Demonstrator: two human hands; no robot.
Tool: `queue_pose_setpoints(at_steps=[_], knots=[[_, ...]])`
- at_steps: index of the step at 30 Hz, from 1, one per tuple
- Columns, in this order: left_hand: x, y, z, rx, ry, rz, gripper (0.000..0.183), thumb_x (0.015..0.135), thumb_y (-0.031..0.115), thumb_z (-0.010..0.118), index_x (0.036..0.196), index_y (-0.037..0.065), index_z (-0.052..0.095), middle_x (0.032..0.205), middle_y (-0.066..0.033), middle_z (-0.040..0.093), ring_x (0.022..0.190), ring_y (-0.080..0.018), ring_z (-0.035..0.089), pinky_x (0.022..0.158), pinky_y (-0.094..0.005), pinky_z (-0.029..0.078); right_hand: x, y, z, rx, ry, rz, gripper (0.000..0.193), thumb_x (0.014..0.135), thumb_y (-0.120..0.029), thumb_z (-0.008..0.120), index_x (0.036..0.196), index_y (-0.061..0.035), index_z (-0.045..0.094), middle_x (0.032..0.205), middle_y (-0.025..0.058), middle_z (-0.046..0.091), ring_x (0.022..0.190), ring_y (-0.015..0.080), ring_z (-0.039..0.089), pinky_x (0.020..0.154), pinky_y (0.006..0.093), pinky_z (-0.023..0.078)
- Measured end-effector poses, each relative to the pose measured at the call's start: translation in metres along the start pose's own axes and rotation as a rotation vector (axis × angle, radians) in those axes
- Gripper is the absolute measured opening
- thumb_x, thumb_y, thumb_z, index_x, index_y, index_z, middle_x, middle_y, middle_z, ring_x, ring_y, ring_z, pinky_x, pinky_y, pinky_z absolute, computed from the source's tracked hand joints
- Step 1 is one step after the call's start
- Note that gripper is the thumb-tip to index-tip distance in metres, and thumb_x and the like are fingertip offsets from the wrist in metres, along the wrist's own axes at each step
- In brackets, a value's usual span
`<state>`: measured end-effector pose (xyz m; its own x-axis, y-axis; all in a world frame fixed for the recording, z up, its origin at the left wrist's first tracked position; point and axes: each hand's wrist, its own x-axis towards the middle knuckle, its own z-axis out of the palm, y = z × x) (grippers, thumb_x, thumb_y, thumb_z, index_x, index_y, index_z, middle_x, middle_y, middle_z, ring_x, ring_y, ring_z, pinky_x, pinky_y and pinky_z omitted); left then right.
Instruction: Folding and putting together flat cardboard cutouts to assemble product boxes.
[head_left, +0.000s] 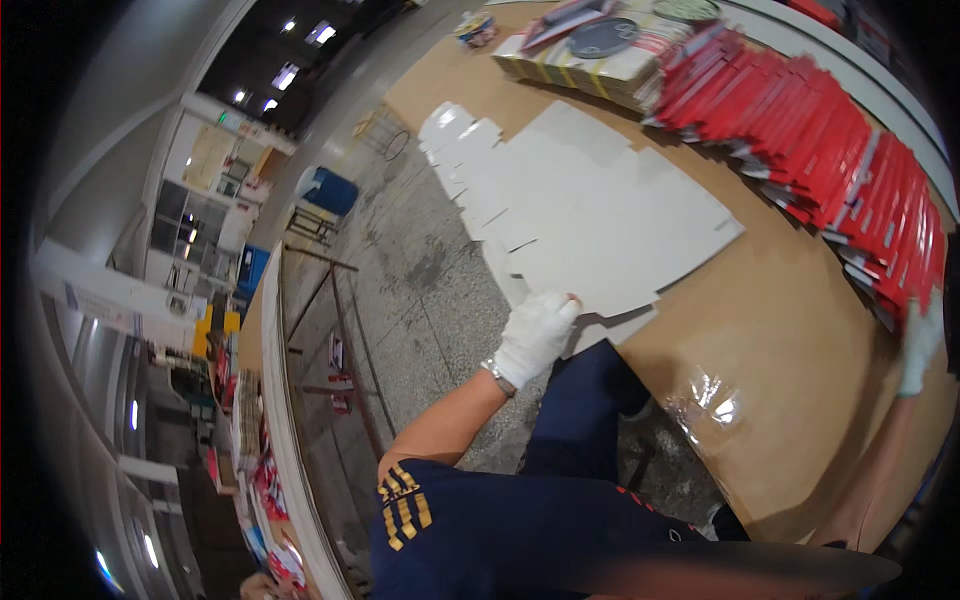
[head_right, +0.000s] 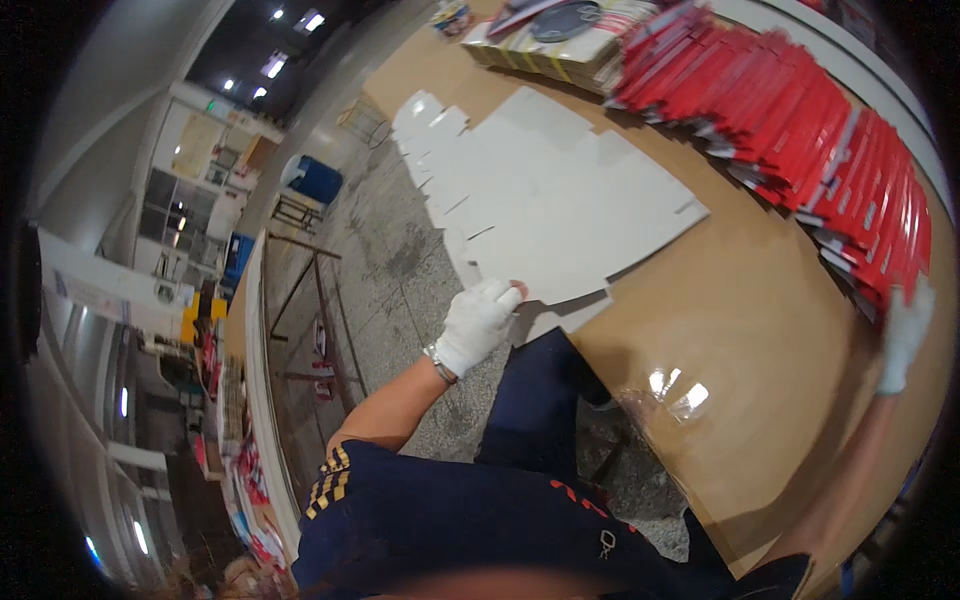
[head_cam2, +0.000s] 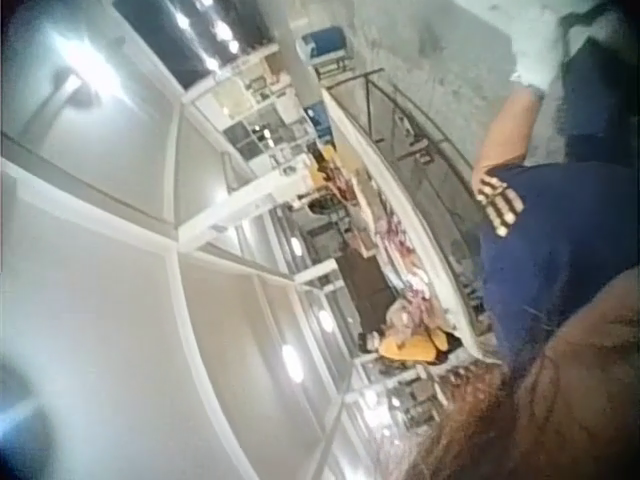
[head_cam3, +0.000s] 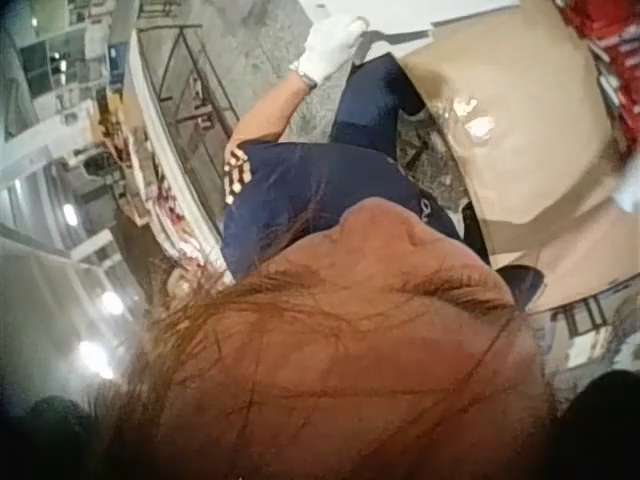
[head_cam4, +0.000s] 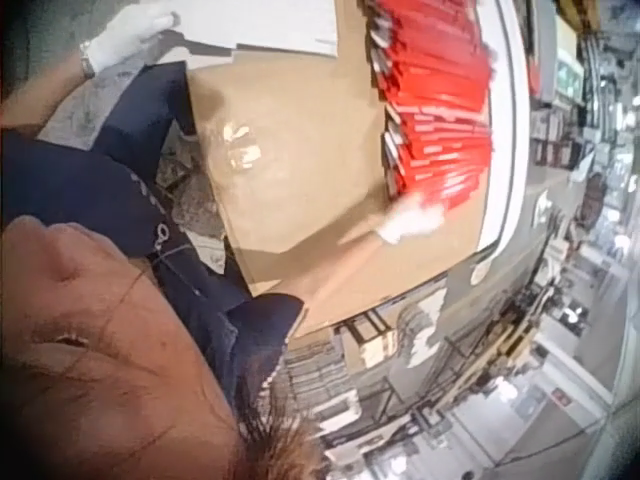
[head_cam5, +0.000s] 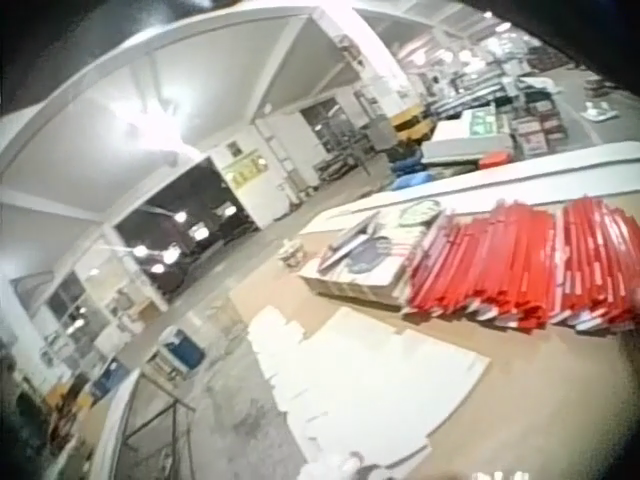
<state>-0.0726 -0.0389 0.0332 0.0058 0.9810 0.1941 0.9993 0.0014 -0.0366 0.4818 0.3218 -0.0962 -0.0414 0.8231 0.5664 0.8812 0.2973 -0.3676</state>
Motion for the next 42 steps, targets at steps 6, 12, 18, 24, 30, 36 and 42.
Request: queue_pose_setpoints(at_steps=[6, 12, 18, 24, 30, 36, 42], knots=[[-0.011, 0.023, -0.019, -0.156, 0.424, 0.156, 0.024, 0.072, 0.009, 0.064, 0.096, 0.010, 0.062, 0.091, -0.0046, 0.061, 0.087, -0.0232, 0.060, 0.071, -0.0354, 0.050, -0.114, -0.437, -0.047, 0.615, -0.482, -0.982, 0.048, 0.065, -0.011, 0.070, 0.111, -0.0053, 0.057, 0.105, 0.0135, 0.059, 0.099, 0.0327, 0.057, 0.085, 0.0407, 0.047], [-0.054, 0.051, 0.045, -0.338, 0.372, 0.073, 0.083, 0.062, 0.047, 0.076, 0.129, 0.008, 0.050, 0.139, -0.0165, 0.040, 0.135, -0.0389, 0.029, 0.109, -0.0601, 0.016, -0.109, -0.454, -0.006, 0.708, -0.370, -0.601, 0.039, 0.066, 0.010, 0.057, 0.102, -0.0046, 0.063, 0.100, 0.0146, 0.064, 0.096, 0.0321, 0.062, 0.082, 0.0367, 0.050], [-0.046, 0.056, 0.109, -0.375, -0.017, -0.111, 0.083, 0.064, 0.049, 0.075, 0.125, -0.001, 0.050, 0.132, -0.0237, 0.043, 0.132, -0.0419, 0.030, 0.109, -0.0564, 0.021, -0.146, -0.308, -0.068, 0.776, -0.213, -0.366, 0.038, 0.082, 0.017, 0.041, 0.116, 0.0093, 0.055, 0.120, 0.0184, 0.055, 0.112, 0.0267, 0.053, 0.098, 0.0357, 0.042], [-0.045, 0.072, 0.074, -0.393, -0.042, -0.121, 0.085, 0.066, 0.045, 0.075, 0.131, -0.001, 0.044, 0.128, -0.0196, 0.046, 0.120, -0.0391, 0.042, 0.104, -0.0545, 0.030, -0.287, -0.068, -0.154, 0.933, -0.275, 0.295, 0.039, 0.096, -0.001, 0.044, 0.134, 0.0079, 0.041, 0.131, 0.0168, 0.049, 0.116, 0.0253, 0.051, 0.103, 0.0343, 0.037], [-0.048, 0.131, 0.048, -0.296, 0.050, 0.517, 0.072, 0.074, 0.031, 0.066, 0.137, 0.007, 0.039, 0.141, -0.0138, 0.039, 0.130, -0.0354, 0.036, 0.105, -0.0569, 0.026, -0.365, -0.180, -0.247, 0.363, -0.277, 0.379, 0.024, 0.094, -0.010, 0.047, 0.103, 0.0033, 0.065, 0.112, 0.0137, 0.063, 0.111, 0.0265, 0.053, 0.110, 0.0423, 0.027], [0.005, 0.174, 0.076, -0.772, -0.134, 0.877, 0.014, 0.075, 0.009, 0.064, 0.089, 0.007, 0.063, 0.103, -0.0077, 0.059, 0.095, -0.0259, 0.055, 0.083, -0.0391, 0.045, -0.406, -0.166, -0.284, 0.457, -0.060, 0.566, 0.017, 0.089, -0.011, 0.052, 0.096, -0.0012, 0.064, 0.109, 0.0124, 0.061, 0.111, 0.0272, 0.054, 0.108, 0.0433, 0.029], [-0.003, 0.226, 0.090, -0.743, -0.052, 0.519, 0.010, 0.075, 0.009, 0.068, 0.084, 0.006, 0.065, 0.102, -0.0075, 0.061, 0.099, -0.0283, 0.055, 0.085, -0.0412, 0.044, -0.422, -0.186, -0.294, -0.010, -0.121, 0.282, 0.039, 0.074, -0.003, 0.062, 0.113, -0.0065, 0.060, 0.107, 0.0089, 0.061, 0.106, 0.0284, 0.056, 0.107, 0.0441, 0.031]])
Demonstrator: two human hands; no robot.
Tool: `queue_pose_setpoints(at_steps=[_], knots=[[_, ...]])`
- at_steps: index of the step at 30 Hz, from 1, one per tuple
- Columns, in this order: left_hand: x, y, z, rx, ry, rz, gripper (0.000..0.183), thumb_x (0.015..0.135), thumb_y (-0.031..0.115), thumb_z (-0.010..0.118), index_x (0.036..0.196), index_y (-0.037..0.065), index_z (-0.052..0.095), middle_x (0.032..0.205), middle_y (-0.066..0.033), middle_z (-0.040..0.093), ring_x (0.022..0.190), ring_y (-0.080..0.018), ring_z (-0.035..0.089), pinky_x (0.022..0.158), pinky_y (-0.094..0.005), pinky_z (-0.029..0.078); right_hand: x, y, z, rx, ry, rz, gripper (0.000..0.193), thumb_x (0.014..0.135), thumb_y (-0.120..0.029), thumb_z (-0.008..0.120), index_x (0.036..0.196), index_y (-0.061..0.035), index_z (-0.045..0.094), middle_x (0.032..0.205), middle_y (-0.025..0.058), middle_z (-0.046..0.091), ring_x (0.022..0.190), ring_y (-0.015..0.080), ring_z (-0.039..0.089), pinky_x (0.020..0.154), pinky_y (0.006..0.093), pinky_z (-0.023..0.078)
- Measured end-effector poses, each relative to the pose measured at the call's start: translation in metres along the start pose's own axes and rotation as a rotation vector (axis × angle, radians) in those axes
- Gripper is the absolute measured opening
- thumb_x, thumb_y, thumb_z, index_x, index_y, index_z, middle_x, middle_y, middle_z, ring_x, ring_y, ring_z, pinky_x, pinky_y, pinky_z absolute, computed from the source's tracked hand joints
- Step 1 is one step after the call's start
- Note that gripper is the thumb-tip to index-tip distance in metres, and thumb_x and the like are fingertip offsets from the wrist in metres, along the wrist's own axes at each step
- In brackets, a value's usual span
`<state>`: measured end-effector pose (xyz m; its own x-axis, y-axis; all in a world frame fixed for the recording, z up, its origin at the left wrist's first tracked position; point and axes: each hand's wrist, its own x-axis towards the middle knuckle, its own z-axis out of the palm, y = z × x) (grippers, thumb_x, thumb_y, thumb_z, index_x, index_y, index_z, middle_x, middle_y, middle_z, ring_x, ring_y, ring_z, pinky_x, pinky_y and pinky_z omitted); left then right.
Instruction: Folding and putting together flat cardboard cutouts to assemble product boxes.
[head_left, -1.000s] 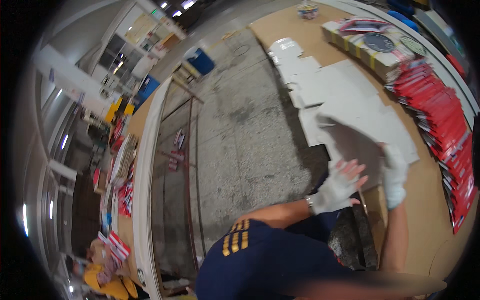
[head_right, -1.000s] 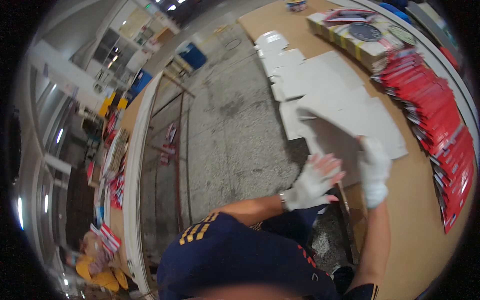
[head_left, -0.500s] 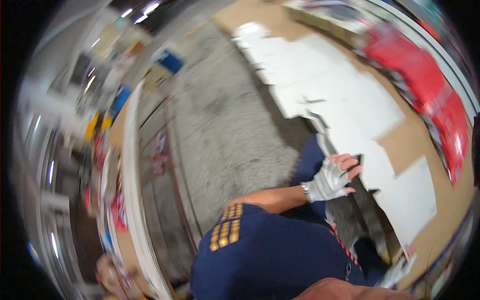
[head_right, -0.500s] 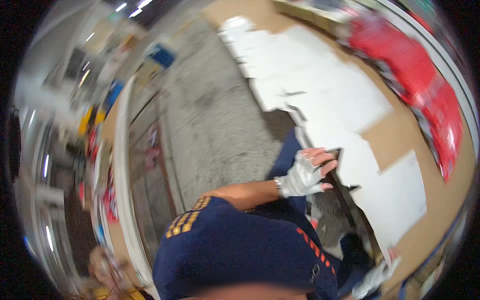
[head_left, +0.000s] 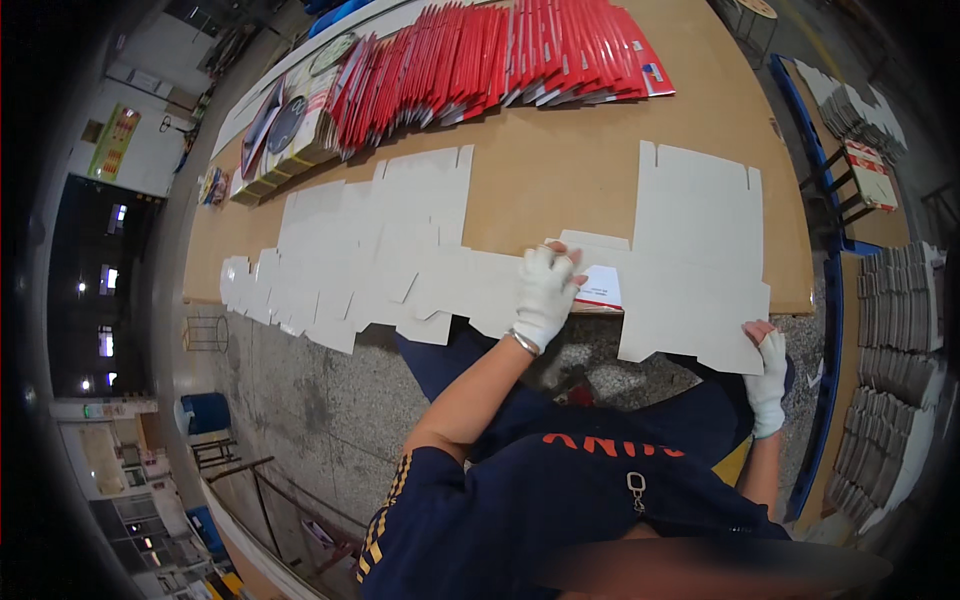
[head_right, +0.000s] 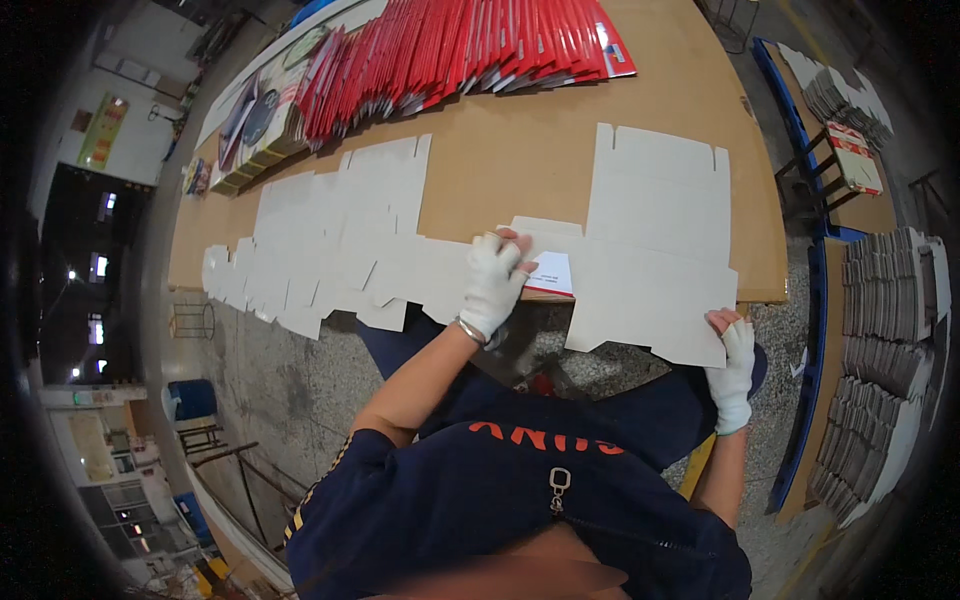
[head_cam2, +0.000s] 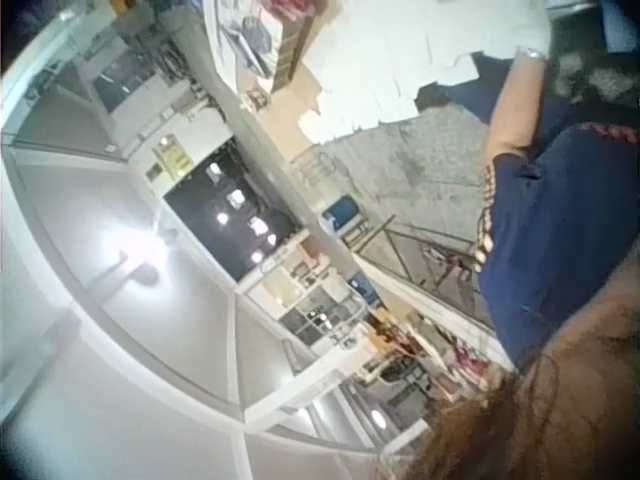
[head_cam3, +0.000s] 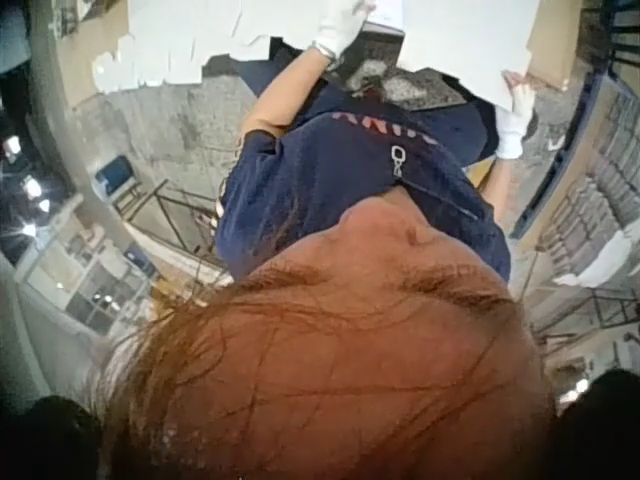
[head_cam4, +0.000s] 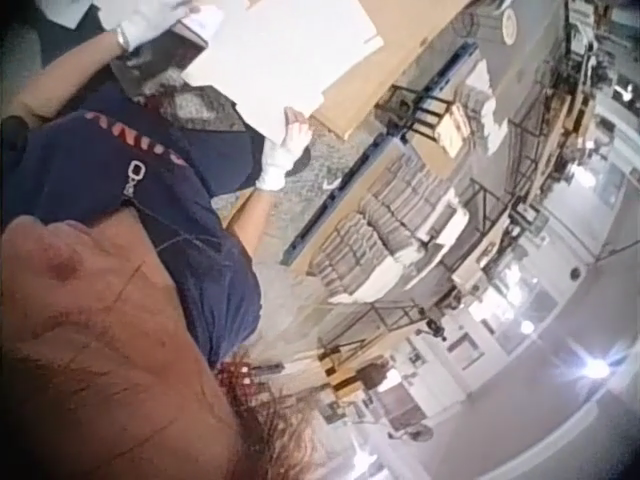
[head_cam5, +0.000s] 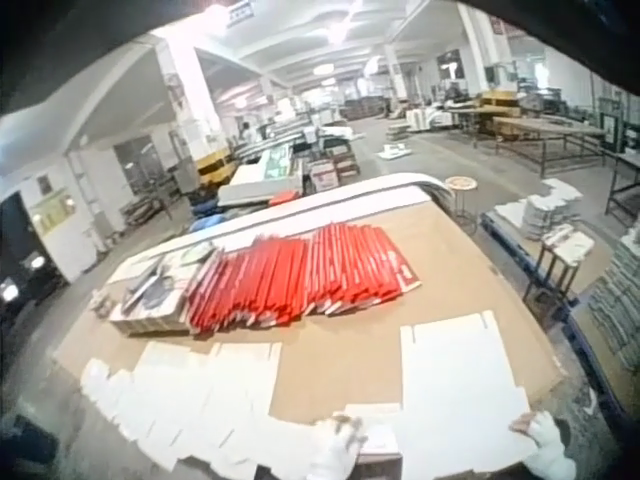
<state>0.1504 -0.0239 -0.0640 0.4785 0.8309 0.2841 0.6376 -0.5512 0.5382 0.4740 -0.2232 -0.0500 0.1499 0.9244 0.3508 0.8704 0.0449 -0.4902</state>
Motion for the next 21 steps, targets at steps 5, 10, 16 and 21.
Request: queue_pose_setpoints(at_steps=[5, 10, 16, 21], knots=[[-0.003, 0.050, -0.012, -0.181, -0.359, 0.436, 0.022, 0.077, 0.011, 0.067, 0.097, 0.007, 0.063, 0.114, -0.0076, 0.059, 0.121, -0.0311, 0.046, 0.105, -0.0505, 0.030, -0.008, -0.006, -0.002, 0.354, 0.090, 0.422, 0.071, 0.070, -0.005, 0.072, 0.136, -0.0070, 0.046, 0.108, 0.0102, 0.061, 0.106, 0.0229, 0.056, 0.100, 0.0370, 0.038], [0.013, 0.082, 0.020, -0.181, -0.251, 0.126, 0.025, 0.079, 0.013, 0.065, 0.104, 0.007, 0.061, 0.124, -0.0073, 0.054, 0.127, -0.0308, 0.040, 0.110, -0.0539, 0.020, 0.028, -0.015, 0.005, 0.234, 0.269, 0.661, 0.080, 0.075, -0.013, 0.075, 0.142, -0.0044, 0.034, 0.106, 0.0102, 0.059, 0.095, 0.0198, 0.056, 0.086, 0.0298, 0.044], [0.017, 0.090, 0.051, 0.293, -0.209, 0.264, 0.056, 0.082, 0.022, 0.061, 0.131, 0.002, 0.045, 0.142, -0.0105, 0.040, 0.135, -0.0346, 0.030, 0.109, -0.0624, 0.014, 0.009, -0.041, 0.045, 0.587, 0.688, 0.863, 0.073, 0.086, -0.012, 0.067, 0.144, -0.0014, 0.025, 0.126, 0.0108, 0.049, 0.109, 0.0186, 0.050, 0.096, 0.0297, 0.040], [0.011, 0.122, 0.060, 0.189, -0.437, 0.461, 0.081, 0.078, 0.036, 0.061, 0.141, -0.003, 0.030, 0.150, -0.0193, 0.024, 0.142, -0.0343, 0.018, 0.110, -0.0636, 0.008, -0.003, -0.095, 0.086, 1.060, 0.179, 0.657, 0.024, 0.091, -0.019, 0.057, 0.109, -0.0021, 0.059, 0.097, -0.0001, 0.059, 0.086, 0.0110, 0.053, 0.077, 0.0252, 0.042]])
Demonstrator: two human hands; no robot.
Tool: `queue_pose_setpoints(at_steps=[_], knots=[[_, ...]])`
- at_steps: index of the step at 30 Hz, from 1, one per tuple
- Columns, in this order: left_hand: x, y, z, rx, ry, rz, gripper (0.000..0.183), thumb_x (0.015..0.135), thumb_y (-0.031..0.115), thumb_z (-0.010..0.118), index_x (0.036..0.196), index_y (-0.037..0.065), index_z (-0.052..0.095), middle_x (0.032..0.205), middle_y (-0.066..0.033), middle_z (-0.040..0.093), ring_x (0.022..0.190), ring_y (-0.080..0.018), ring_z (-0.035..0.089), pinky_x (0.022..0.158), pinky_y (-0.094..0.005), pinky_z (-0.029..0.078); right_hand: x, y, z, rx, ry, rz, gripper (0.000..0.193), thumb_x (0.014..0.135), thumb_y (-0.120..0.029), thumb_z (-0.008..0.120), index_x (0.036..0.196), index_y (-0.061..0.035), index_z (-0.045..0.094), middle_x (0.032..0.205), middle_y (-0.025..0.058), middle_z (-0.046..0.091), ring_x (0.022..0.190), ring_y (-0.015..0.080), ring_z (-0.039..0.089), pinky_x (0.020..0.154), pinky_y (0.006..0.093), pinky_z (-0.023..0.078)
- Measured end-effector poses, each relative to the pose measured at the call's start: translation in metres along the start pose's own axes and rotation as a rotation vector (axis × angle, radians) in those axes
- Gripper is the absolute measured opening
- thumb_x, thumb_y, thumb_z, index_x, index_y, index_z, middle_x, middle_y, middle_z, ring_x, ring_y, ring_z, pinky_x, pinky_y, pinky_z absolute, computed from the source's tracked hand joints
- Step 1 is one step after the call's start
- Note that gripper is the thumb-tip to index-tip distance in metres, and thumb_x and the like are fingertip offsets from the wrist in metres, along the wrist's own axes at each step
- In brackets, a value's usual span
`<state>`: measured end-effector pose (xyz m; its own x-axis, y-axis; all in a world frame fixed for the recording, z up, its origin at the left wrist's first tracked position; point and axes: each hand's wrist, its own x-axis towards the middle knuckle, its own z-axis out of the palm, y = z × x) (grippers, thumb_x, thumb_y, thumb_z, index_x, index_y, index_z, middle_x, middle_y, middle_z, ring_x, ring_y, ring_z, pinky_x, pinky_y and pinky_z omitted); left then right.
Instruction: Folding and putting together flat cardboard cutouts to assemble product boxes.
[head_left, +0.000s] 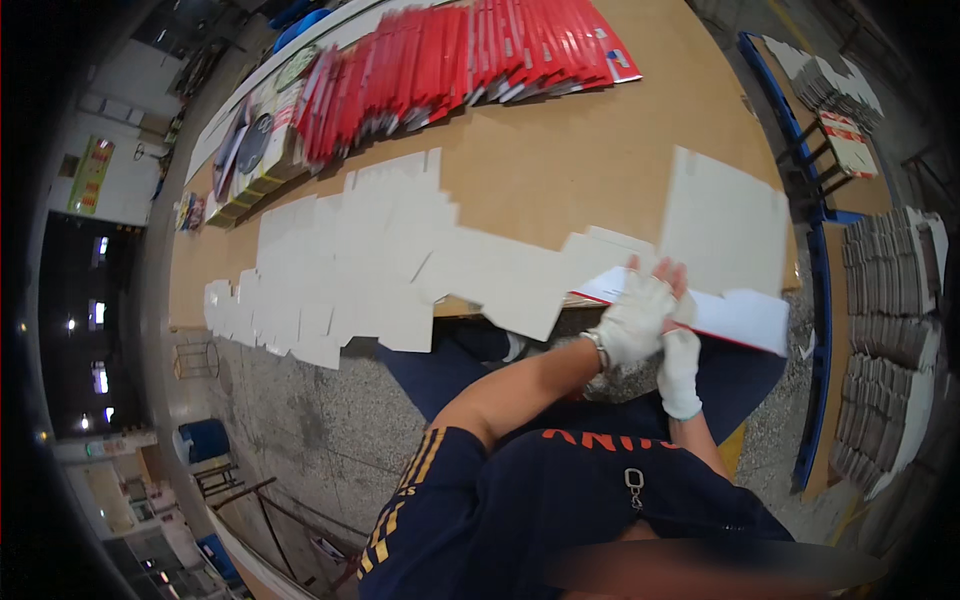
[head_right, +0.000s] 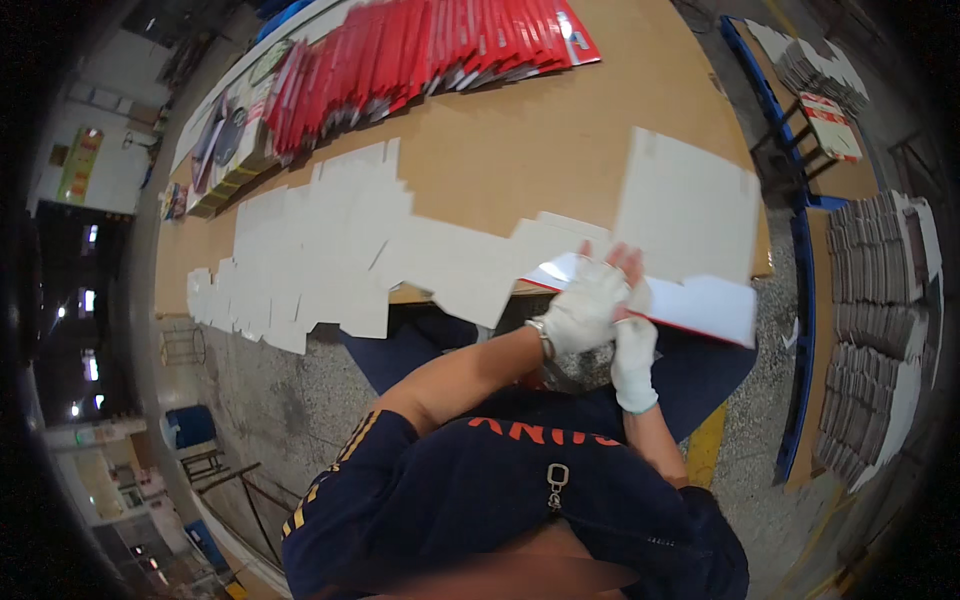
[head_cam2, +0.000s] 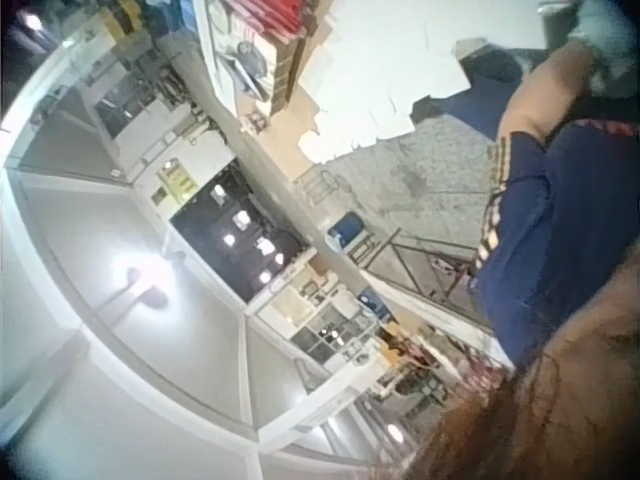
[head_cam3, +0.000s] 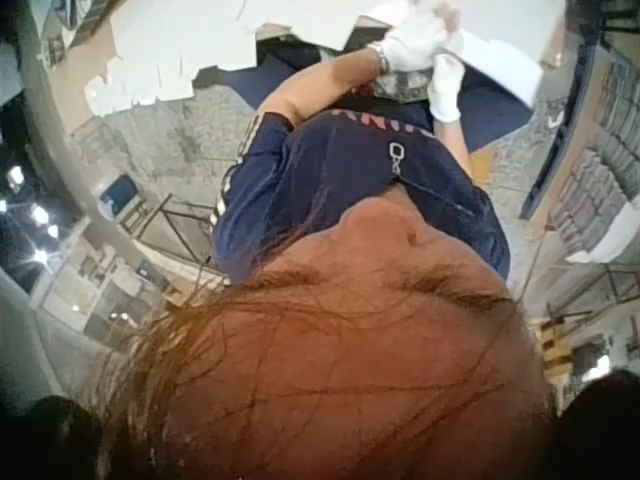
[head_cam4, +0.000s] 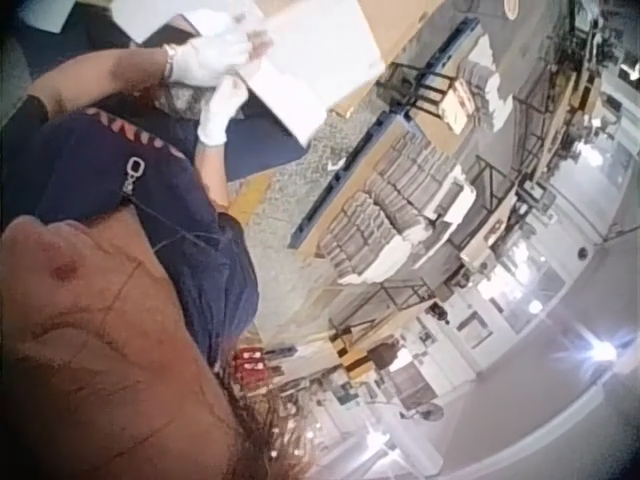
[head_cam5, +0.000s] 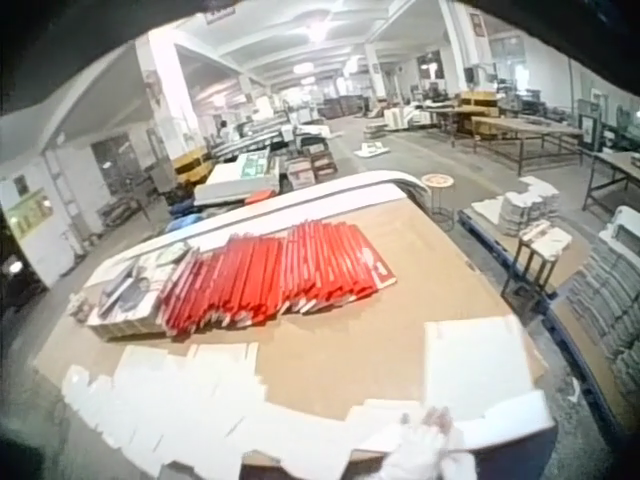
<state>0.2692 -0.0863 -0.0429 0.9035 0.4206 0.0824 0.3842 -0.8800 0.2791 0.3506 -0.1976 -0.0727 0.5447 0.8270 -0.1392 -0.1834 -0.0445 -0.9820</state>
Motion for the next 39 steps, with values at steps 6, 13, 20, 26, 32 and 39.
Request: queue_pose_setpoints(at_steps=[6, 13, 20, 26, 32, 39], knots=[[-0.024, -0.006, -0.014, -0.064, 0.079, -0.026, 0.096, 0.070, 0.051, 0.068, 0.139, -0.005, 0.032, 0.149, -0.0201, 0.025, 0.141, -0.0352, 0.019, 0.112, -0.0592, 0.010, 0.039, -0.016, -0.043, -0.764, 0.468, -0.322, 0.025, 0.093, -0.013, 0.054, 0.105, 0.0069, 0.063, 0.099, 0.0177, 0.068, 0.084, 0.0251, 0.066, 0.070, 0.0370, 0.051], [-0.072, -0.024, -0.055, -0.251, -0.247, -0.246, 0.100, 0.060, 0.047, 0.078, 0.136, -0.005, 0.038, 0.141, -0.0222, 0.037, 0.138, -0.0363, 0.025, 0.114, -0.0497, 0.015, 0.084, -0.045, -0.026, -1.195, -0.131, -1.004, 0.054, 0.078, 0.008, 0.050, 0.131, 0.0035, 0.046, 0.135, 0.0207, 0.048, 0.125, 0.0365, 0.046, 0.105, 0.0449, 0.037], [-0.166, -0.122, -0.062, -0.137, 0.245, -0.068, 0.037, 0.069, 0.006, 0.063, 0.106, 0.002, 0.062, 0.112, -0.0125, 0.058, 0.108, -0.0313, 0.053, 0.091, -0.0388, 0.045, 0.115, -0.045, -0.054, -1.334, -0.335, -0.882, 0.054, 0.080, 0.001, 0.052, 0.134, -0.0002, 0.045, 0.136, 0.0178, 0.048, 0.127, 0.0352, 0.044, 0.107, 0.0435, 0.033], [-0.137, -0.139, -0.039, -0.410, 0.431, -0.524, 0.021, 0.066, 0.010, 0.068, 0.085, 0.003, 0.065, 0.084, -0.0092, 0.057, 0.083, -0.0297, 0.056, 0.068, -0.0429, 0.045, 0.115, -0.035, -0.050, -0.665, -0.225, -0.583, 0.053, 0.080, 0.010, 0.045, 0.133, -0.0002, 0.048, 0.139, 0.0195, 0.044, 0.130, 0.0338, 0.041, 0.109, 0.0385, 0.032], [-0.102, -0.114, -0.047, 0.003, 0.216, -0.522, 0.048, 0.080, 0.027, 0.067, 0.121, 0.007, 0.055, 0.125, -0.0168, 0.051, 0.117, -0.0373, 0.045, 0.093, -0.0519, 0.035, 0.091, -0.072, -0.020, -1.430, -0.582, -0.845, 0.062, 0.073, -0.009, 0.060, 0.133, -0.0058, 0.045, 0.143, 0.0158, 0.039, 0.135, 0.0353, 0.033, 0.112, 0.0533, 0.019], [-0.160, -0.105, -0.096, 0.247, -0.083, -0.271, 0.087, 0.066, 0.035, 0.076, 0.138, 0.003, 0.037, 0.144, -0.0167, 0.035, 0.138, -0.0348, 0.025, 0.109, -0.0587, 0.016, 0.080, -0.069, 0.043, -1.395, -0.816, -0.870, 0.065, 0.076, -0.037, 0.068, 0.133, -0.0135, 0.047, 0.142, 0.0095, 0.042, 0.133, 0.0306, 0.036, 0.109, 0.0555, 0.022]])
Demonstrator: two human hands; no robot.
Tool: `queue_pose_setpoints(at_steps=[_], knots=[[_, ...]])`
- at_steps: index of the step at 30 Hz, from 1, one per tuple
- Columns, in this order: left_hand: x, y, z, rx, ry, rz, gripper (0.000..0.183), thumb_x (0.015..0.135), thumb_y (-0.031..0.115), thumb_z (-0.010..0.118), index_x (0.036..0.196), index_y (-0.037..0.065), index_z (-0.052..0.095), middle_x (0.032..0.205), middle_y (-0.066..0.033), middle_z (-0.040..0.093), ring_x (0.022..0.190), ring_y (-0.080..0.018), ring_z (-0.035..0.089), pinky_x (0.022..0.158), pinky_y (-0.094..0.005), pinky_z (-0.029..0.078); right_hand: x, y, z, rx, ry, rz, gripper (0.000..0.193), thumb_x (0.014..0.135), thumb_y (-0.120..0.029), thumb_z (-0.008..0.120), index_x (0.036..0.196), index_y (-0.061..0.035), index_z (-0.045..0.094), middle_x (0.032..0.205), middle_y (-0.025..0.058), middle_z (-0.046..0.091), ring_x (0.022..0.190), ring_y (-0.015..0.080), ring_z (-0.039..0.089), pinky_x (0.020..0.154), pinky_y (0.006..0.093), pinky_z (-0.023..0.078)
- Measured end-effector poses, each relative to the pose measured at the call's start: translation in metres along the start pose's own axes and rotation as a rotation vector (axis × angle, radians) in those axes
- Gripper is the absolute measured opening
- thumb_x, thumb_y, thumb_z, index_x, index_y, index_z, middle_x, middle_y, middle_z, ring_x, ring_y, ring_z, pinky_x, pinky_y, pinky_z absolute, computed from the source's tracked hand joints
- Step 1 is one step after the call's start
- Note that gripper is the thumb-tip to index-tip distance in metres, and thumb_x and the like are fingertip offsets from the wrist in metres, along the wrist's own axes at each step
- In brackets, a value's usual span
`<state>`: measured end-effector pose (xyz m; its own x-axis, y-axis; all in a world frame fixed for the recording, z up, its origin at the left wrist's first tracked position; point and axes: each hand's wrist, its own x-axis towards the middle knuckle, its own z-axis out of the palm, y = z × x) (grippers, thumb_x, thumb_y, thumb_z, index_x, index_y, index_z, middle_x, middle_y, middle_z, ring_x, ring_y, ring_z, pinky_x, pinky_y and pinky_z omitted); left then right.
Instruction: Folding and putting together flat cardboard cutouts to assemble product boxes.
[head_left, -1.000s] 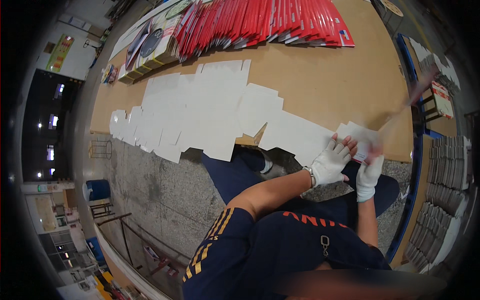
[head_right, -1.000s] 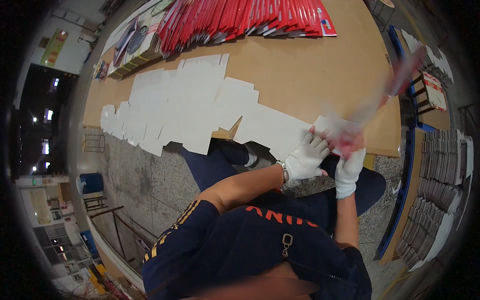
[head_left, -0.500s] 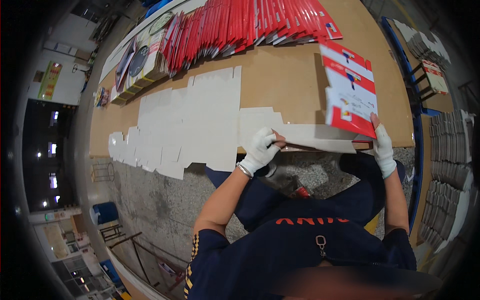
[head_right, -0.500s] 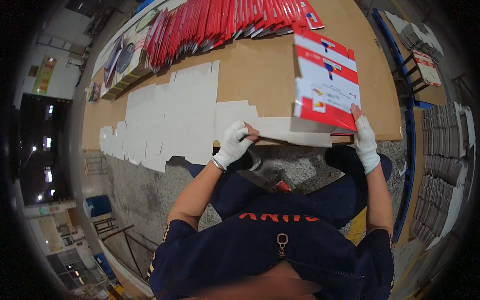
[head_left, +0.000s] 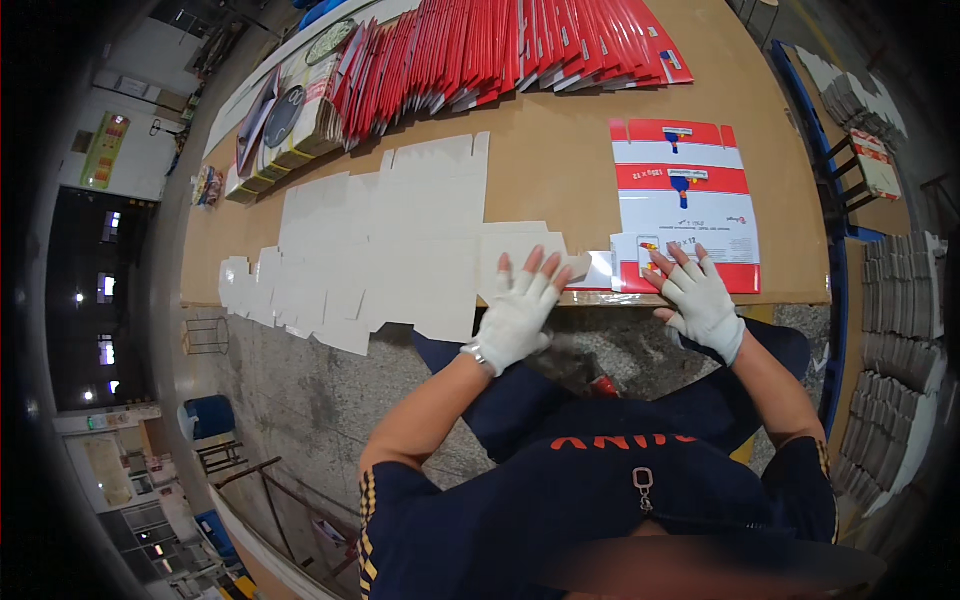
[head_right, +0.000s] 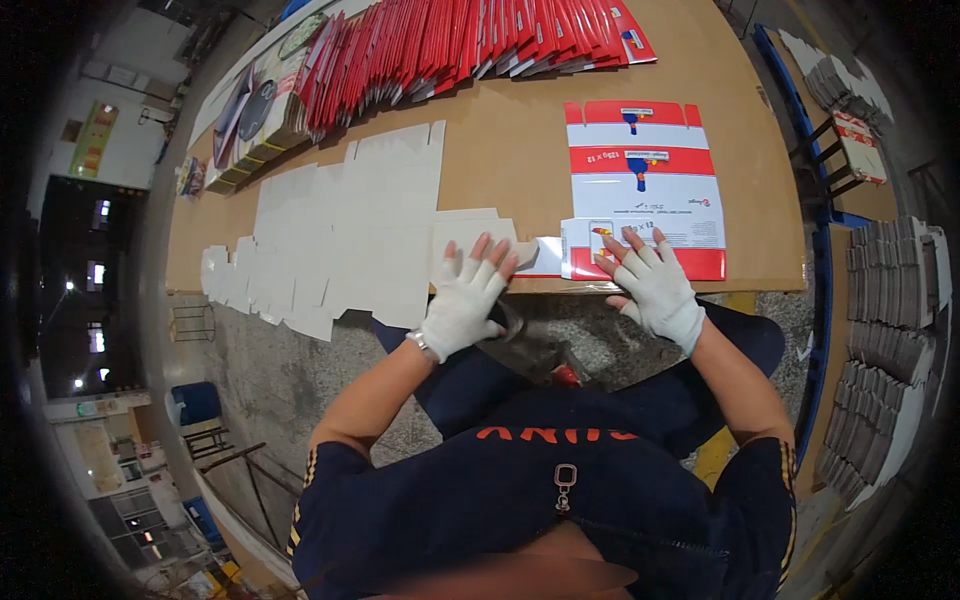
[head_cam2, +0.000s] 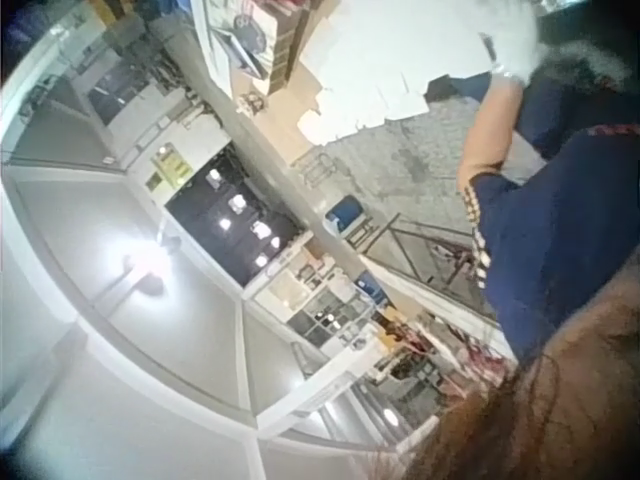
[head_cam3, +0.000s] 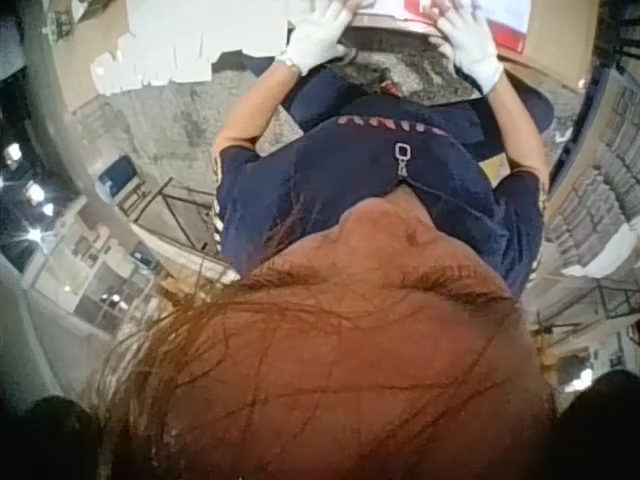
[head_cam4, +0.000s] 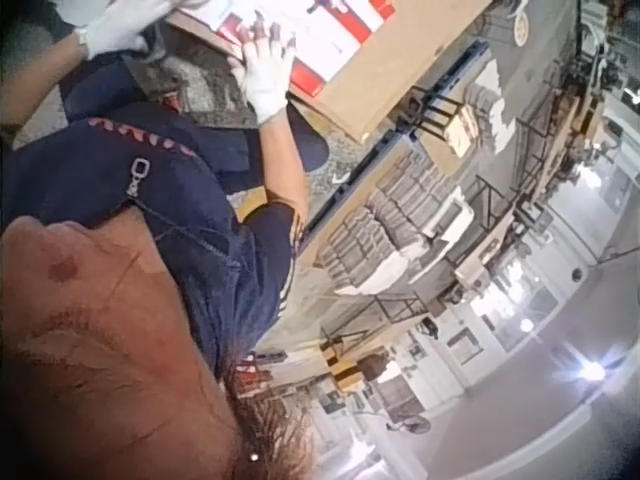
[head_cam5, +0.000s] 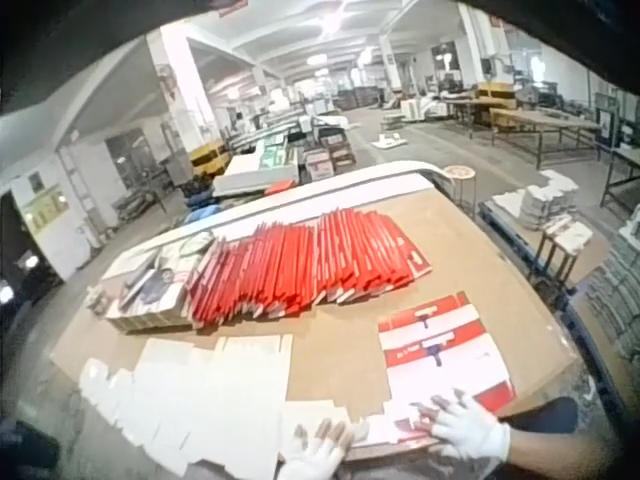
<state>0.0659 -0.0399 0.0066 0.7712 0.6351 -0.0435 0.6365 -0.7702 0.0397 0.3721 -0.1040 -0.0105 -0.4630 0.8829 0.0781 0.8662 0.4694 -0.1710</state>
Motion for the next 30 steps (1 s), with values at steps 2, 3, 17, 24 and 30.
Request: queue_pose_setpoints(at_steps=[2, 3, 17, 24, 30], knots=[[-0.024, -0.027, 0.021, 0.113, 0.194, -0.024, 0.084, 0.063, 0.024, 0.079, 0.136, 0.007, 0.040, 0.138, -0.0113, 0.044, 0.132, -0.0315, 0.038, 0.108, -0.0576, 0.021, 0.003, -0.006, -0.001, -0.022, 0.035, -0.003, 0.063, 0.076, -0.037, 0.067, 0.131, -0.0141, 0.049, 0.140, 0.0093, 0.045, 0.132, 0.0305, 0.038, 0.108, 0.0550, 0.023], [-0.025, -0.035, 0.017, 0.116, 0.185, -0.020, 0.084, 0.063, 0.024, 0.079, 0.136, 0.007, 0.040, 0.138, -0.0113, 0.044, 0.132, -0.0315, 0.038, 0.108, -0.0576, 0.021, 0.003, -0.005, -0.001, -0.013, 0.037, 0.002, 0.063, 0.076, -0.037, 0.067, 0.131, -0.0141, 0.049, 0.140, 0.0093, 0.045, 0.132, 0.0305, 0.038, 0.108, 0.0550, 0.023], [0.050, 0.018, 0.061, -1.235, 0.845, -0.843, 0.054, 0.086, 0.003, 0.063, 0.133, -0.005, 0.038, 0.134, -0.0187, 0.046, 0.121, -0.0257, 0.046, 0.099, -0.0331, 0.039, -0.002, -0.001, 0.003, -0.050, 0.032, 0.056, 0.058, 0.080, -0.032, 0.064, 0.134, -0.0185, 0.046, 0.145, 0.0057, 0.039, 0.134, 0.0280, 0.035, 0.108, 0.0561, 0.024], [0.048, 0.009, 0.057, -0.266, 0.247, 0.051, 0.078, 0.075, 0.019, 0.069, 0.142, 0.004, 0.032, 0.150, -0.0227, 0.023, 0.139, -0.0401, 0.022, 0.108, -0.0607, 0.014, 0.009, 0.000, 0.000, -0.203, 0.134, 0.018, 0.049, 0.086, -0.023, 0.053, 0.134, -0.0216, 0.044, 0.141, 0.0045, 0.044, 0.129, 0.0255, 0.042, 0.101, 0.0582, 0.034], [0.058, 0.027, 0.048, -0.196, 0.173, -0.066, 0.075, 0.080, 0.037, 0.066, 0.143, 0.012, 0.034, 0.150, -0.0211, 0.024, 0.140, -0.0407, 0.020, 0.104, -0.0657, 0.016, 0.008, -0.004, 0.016, -0.251, 0.130, 0.029, 0.048, 0.086, -0.024, 0.050, 0.134, -0.0217, 0.045, 0.141, 0.0049, 0.044, 0.131, 0.0254, 0.041, 0.100, 0.0639, 0.031]])
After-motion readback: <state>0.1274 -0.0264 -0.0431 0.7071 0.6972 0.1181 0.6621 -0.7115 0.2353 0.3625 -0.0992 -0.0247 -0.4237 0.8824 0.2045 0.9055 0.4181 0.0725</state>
